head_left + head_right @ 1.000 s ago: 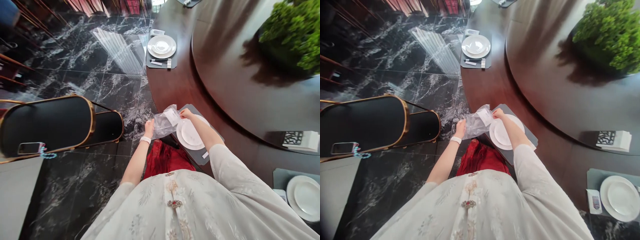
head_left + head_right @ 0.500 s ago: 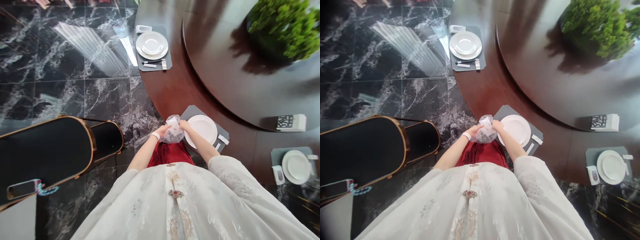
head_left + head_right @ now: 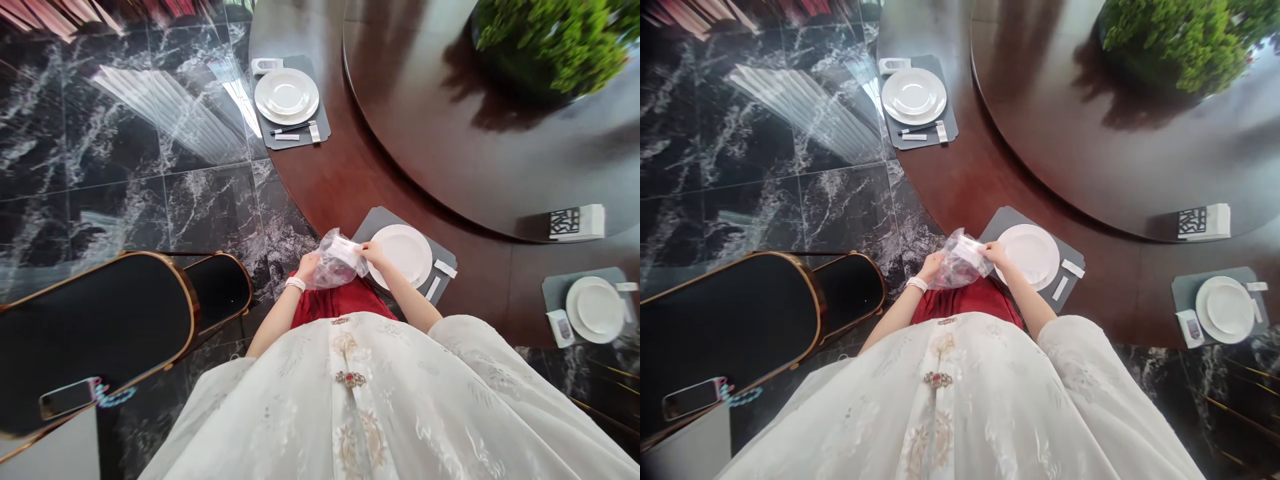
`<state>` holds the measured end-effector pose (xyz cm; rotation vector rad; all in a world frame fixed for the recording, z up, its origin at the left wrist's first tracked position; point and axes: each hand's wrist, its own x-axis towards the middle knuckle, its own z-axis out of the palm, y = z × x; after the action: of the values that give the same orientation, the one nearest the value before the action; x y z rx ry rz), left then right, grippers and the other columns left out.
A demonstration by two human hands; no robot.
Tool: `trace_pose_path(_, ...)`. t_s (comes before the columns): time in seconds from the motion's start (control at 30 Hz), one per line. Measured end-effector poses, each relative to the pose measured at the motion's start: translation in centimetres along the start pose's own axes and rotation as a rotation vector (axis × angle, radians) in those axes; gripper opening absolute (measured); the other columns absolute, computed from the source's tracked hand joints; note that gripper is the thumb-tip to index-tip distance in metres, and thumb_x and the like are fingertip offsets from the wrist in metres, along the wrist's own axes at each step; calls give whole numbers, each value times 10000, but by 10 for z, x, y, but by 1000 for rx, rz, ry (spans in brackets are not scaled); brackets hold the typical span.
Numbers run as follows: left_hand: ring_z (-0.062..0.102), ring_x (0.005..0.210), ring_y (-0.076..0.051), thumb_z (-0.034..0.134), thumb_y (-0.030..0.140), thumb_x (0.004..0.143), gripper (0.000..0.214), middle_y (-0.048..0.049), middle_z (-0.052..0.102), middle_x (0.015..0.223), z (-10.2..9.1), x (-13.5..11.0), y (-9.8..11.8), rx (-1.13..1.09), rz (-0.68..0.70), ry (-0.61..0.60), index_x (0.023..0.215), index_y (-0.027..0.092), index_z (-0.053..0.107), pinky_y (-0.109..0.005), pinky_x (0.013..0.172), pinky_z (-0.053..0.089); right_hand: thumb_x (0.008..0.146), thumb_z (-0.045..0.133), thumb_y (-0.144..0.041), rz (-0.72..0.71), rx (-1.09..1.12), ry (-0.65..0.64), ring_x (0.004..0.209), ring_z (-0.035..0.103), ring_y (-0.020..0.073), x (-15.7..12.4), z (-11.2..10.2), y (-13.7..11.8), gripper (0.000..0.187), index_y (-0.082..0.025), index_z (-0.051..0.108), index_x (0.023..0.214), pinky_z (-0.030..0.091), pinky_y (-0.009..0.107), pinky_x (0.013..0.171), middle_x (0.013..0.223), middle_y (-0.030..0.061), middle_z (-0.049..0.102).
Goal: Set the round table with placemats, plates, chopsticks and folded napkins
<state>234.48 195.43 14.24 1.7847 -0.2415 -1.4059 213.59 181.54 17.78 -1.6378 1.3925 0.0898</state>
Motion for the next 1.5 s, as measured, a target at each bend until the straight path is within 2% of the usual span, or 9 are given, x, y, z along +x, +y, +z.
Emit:
trace_pose_path(0.13,564,768,-165,702,214,774,145,-20,633,697,-17,-3,-7,114,80,80,674,161,612,-218,709,402,802,520,-391,-59,192,387,642,433,131,0,-2,-6,290,-221,406,597,392,246,628,594,-27,458)
trace_pose_path(0.37,647,957,-281,558,354,945,178,-118,701,902,-89,-5,-24,804,88,308,968,220,672,-294,793,398,863,507,-494,-131,605,487,674,494,148,17,-32,8,316,-220,470,709,443,253,624,669,-16,512)
trace_pose_path(0.47,658,1001,-323,422,407,1004,340,-181,711,1046,-141,-14,-46,1014,-33,384,1168,212,648,-328,792,412,925,498,-444,-336,412,670,911,580,188,32,-47,21,289,-211,522,756,500,296,781,922,58,636)
trace_pose_path(0.57,663,1017,-329,403,436,1005,380,-186,712,1098,-170,-24,-73,1045,-77,410,1206,221,643,-329,784,419,951,495,-267,-536,8,469,1199,531,215,36,-19,28,189,-181,609,827,436,353,1033,1252,136,620)
trace_pose_path(0.73,670,1011,-306,421,415,995,354,-160,726,1097,-160,-43,-110,992,-59,381,1166,225,667,-307,779,417,847,714,-281,-507,-515,91,1404,323,322,36,49,27,278,-81,673,1038,178,535,1200,1507,191,452)
trace_pose_path(1.03,646,894,-226,462,415,972,327,-98,733,985,-145,-75,-138,832,-67,455,1091,208,686,-272,770,409,556,925,-433,-266,-726,40,1494,154,440,63,18,38,1249,-170,256,1577,102,568,1192,1649,263,108)
trace_pose_path(1.27,636,906,-222,478,409,949,327,-89,730,973,-146,-99,-153,703,-106,546,1082,201,694,-270,793,415,757,762,-347,-50,-531,61,1132,591,276,88,-5,32,753,-148,489,1430,392,414,1026,1198,155,673)
trace_pose_path(1.37,634,876,-217,489,404,929,314,-81,727,943,-143,-105,-158,648,-117,562,1036,198,701,-265,778,421,822,608,-176,-41,-492,-90,978,654,205,115,-23,22,269,-143,727,1061,456,297,905,993,96,740)
trace_pose_path(1.5,628,840,-211,499,409,904,298,-72,718,900,-135,-105,-161,572,-123,582,961,196,700,-265,757,425,801,630,-203,-105,-557,-39,966,664,208,119,-28,17,182,-178,746,939,483,280,844,1028,83,745)
